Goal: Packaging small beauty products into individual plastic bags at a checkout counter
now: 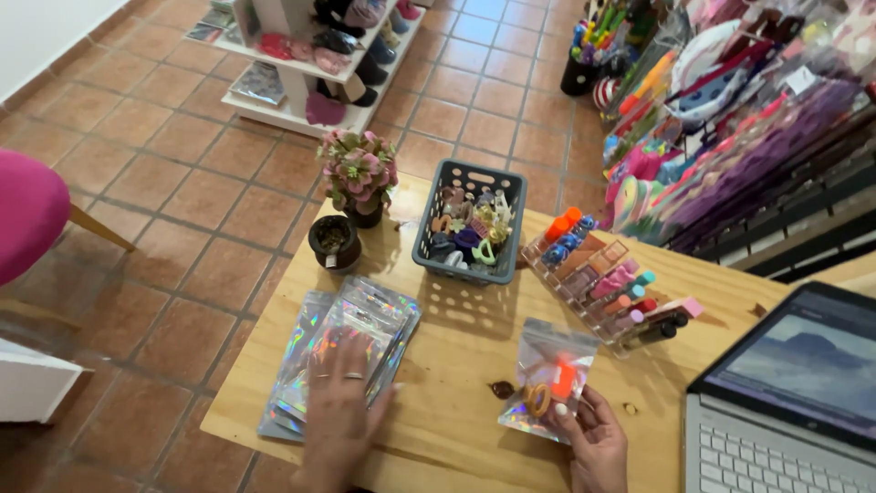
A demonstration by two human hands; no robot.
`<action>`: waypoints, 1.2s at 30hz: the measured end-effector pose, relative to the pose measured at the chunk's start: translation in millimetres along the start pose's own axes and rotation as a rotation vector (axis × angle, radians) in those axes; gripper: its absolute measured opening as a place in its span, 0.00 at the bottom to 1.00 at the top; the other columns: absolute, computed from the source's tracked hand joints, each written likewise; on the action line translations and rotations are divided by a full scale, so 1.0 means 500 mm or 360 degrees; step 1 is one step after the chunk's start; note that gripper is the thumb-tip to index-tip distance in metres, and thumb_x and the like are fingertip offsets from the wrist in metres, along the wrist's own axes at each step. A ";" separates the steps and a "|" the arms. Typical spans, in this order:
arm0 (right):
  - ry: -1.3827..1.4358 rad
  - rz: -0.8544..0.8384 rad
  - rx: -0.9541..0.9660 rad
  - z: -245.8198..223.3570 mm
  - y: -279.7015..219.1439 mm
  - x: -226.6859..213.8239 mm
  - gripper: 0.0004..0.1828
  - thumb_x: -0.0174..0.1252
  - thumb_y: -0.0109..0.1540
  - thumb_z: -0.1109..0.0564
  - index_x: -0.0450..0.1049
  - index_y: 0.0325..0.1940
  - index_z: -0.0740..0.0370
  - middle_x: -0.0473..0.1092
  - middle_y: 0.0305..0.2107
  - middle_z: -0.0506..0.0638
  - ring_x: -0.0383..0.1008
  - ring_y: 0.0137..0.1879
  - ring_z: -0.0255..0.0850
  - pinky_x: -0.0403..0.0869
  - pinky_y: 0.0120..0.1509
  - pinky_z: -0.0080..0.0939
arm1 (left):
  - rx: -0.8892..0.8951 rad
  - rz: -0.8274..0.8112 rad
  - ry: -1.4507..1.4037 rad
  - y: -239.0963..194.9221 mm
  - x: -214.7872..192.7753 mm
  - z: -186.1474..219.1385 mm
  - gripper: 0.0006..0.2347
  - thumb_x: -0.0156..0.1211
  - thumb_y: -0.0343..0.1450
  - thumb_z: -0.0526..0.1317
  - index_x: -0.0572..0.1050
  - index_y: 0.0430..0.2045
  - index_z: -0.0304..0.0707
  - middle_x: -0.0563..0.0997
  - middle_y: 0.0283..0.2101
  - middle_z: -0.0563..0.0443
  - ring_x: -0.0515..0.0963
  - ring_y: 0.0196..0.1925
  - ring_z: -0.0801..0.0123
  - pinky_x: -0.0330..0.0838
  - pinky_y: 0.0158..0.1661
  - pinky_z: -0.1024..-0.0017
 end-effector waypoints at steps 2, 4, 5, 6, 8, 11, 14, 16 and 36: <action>-0.0035 -0.0011 0.0000 -0.038 -0.018 0.033 0.29 0.60 0.57 0.70 0.68 0.63 0.75 0.75 0.46 0.69 0.76 0.47 0.53 0.79 0.51 0.53 | -0.0095 -0.0002 0.0218 -0.016 0.010 -0.050 0.39 0.58 0.65 0.61 0.59 0.70 0.39 0.62 0.74 0.42 0.59 0.75 0.49 0.47 0.72 0.44; -0.0082 0.0017 0.0021 -0.048 -0.037 0.035 0.28 0.61 0.57 0.69 0.69 0.63 0.74 0.75 0.44 0.66 0.77 0.46 0.51 0.80 0.49 0.52 | -0.0166 -0.0042 0.0425 -0.036 0.011 -0.078 0.43 0.55 0.63 0.67 0.58 0.72 0.42 0.59 0.76 0.42 0.56 0.78 0.49 0.49 0.71 0.41; -0.0095 -0.0045 -0.0006 -0.048 -0.032 0.037 0.28 0.62 0.57 0.69 0.69 0.63 0.73 0.75 0.44 0.65 0.77 0.47 0.50 0.81 0.49 0.51 | -0.0172 -0.0023 0.0349 -0.038 0.004 -0.079 0.42 0.56 0.63 0.65 0.61 0.71 0.41 0.62 0.75 0.41 0.58 0.77 0.50 0.50 0.70 0.40; -0.0109 -0.0108 -0.0031 -0.047 -0.029 0.040 0.28 0.63 0.57 0.68 0.69 0.62 0.72 0.76 0.44 0.64 0.77 0.48 0.48 0.82 0.50 0.50 | -0.0180 -0.0005 0.0273 -0.039 -0.003 -0.081 0.41 0.58 0.63 0.64 0.63 0.69 0.39 0.64 0.74 0.40 0.60 0.77 0.50 0.52 0.70 0.39; -0.0131 -0.0103 -0.0013 -0.065 -0.042 0.051 0.29 0.63 0.57 0.67 0.69 0.63 0.71 0.76 0.43 0.64 0.78 0.48 0.47 0.82 0.51 0.48 | -0.0184 -0.0025 0.0238 -0.036 -0.008 -0.066 0.39 0.56 0.65 0.62 0.64 0.69 0.39 0.65 0.73 0.39 0.60 0.77 0.49 0.51 0.70 0.40; -0.0155 -0.0133 -0.0016 -0.068 -0.040 0.059 0.29 0.64 0.57 0.66 0.69 0.63 0.70 0.77 0.44 0.63 0.78 0.48 0.45 0.81 0.52 0.44 | -0.0212 -0.0017 0.0222 -0.032 -0.009 -0.060 0.36 0.55 0.67 0.60 0.66 0.69 0.38 0.65 0.74 0.37 0.60 0.77 0.49 0.51 0.70 0.41; -0.0147 -0.0134 -0.0031 -0.062 -0.037 0.051 0.28 0.64 0.57 0.66 0.70 0.62 0.69 0.78 0.46 0.62 0.79 0.49 0.45 0.80 0.52 0.43 | -0.0240 -0.0046 0.0195 -0.032 -0.012 -0.059 0.36 0.55 0.67 0.61 0.66 0.69 0.38 0.64 0.74 0.36 0.60 0.76 0.49 0.49 0.71 0.41; -0.0125 -0.0128 -0.0039 -0.062 -0.034 0.049 0.28 0.64 0.57 0.66 0.69 0.62 0.69 0.77 0.46 0.63 0.79 0.49 0.46 0.80 0.52 0.43 | -0.0254 -0.0073 0.0161 -0.030 -0.012 -0.060 0.36 0.54 0.67 0.61 0.66 0.69 0.39 0.64 0.74 0.37 0.59 0.76 0.49 0.48 0.71 0.42; -0.0096 -0.0075 0.0014 -0.073 -0.035 0.050 0.29 0.65 0.55 0.67 0.70 0.60 0.71 0.77 0.49 0.65 0.78 0.55 0.48 0.76 0.57 0.44 | -0.0273 0.0046 0.0206 -0.025 -0.011 -0.071 0.36 0.60 0.63 0.63 0.70 0.65 0.47 0.68 0.72 0.38 0.64 0.76 0.52 0.57 0.68 0.45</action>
Point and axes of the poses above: each hand's wrist, its own y-axis towards the middle knuckle, its own x-axis out of the palm, z = x × y, the point moved 8 cm from there along y, towards the middle knuckle
